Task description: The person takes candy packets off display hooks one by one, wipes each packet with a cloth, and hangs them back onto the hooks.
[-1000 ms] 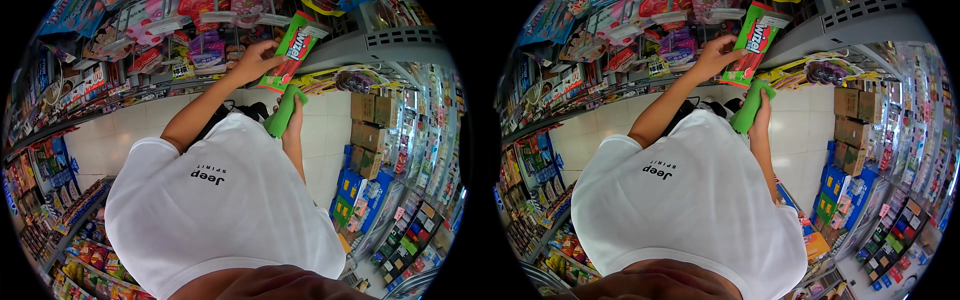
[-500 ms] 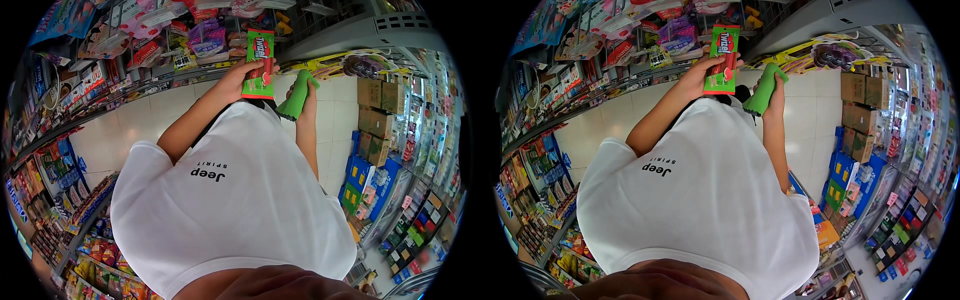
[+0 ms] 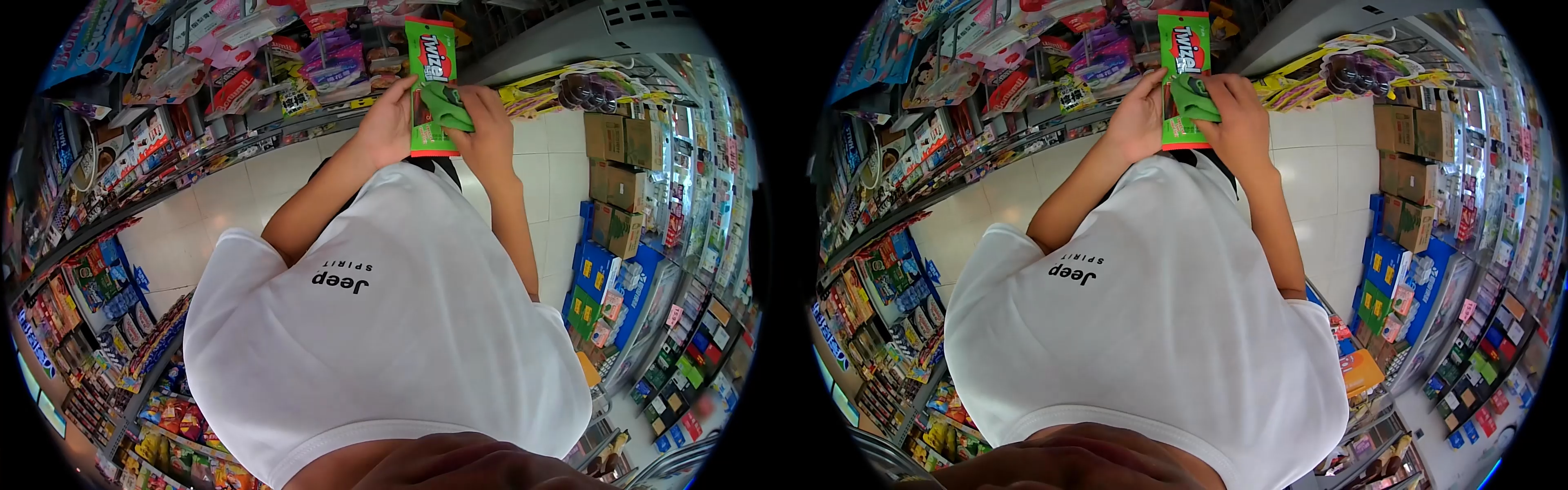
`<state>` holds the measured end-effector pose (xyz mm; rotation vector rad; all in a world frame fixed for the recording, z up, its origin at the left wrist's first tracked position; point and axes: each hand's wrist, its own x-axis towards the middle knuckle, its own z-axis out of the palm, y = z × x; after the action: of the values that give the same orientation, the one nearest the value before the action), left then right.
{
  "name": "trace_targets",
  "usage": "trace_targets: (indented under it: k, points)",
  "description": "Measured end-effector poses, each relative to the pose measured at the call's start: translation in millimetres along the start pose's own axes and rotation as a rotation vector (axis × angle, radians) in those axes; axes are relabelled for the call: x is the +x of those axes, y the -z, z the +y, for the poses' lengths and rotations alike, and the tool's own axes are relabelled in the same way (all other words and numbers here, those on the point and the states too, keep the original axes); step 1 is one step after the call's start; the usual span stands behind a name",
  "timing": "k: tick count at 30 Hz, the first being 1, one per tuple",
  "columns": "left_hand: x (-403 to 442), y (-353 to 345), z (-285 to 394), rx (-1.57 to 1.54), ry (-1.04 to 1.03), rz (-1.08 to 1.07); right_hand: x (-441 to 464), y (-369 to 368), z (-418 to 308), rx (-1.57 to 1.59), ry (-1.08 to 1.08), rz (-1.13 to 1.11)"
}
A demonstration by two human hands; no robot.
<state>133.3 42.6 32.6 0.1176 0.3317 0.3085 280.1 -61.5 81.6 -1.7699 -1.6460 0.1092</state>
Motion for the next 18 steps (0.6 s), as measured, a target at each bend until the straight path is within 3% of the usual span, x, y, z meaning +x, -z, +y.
trace_targets:
  k: [8, 11, 14, 15, 18]
  points:
    - [-4.4, -17.4, 1.3, -0.060, 0.026, -0.090, -5.9, 13.0, -22.9, 0.135, 0.273, -0.213]
    - [-15.1, -27.9, -0.8, 0.000, 0.022, 0.087, 6.4, 12.6, -1.6, 0.029, 0.236, -0.105]
    - [-12.3, -21.2, -0.3, 0.076, -0.018, 0.057, 11.1, 2.6, 10.9, -0.003, 0.122, 0.006]
    - [-11.7, -22.0, 1.7, 0.035, -0.026, 0.014, 9.5, 1.2, 3.5, 0.008, 0.176, -0.006]
    - [-12.2, -21.8, 2.2, -0.063, -0.032, -0.073, -5.3, 4.1, -29.8, 0.134, 0.294, -0.222]
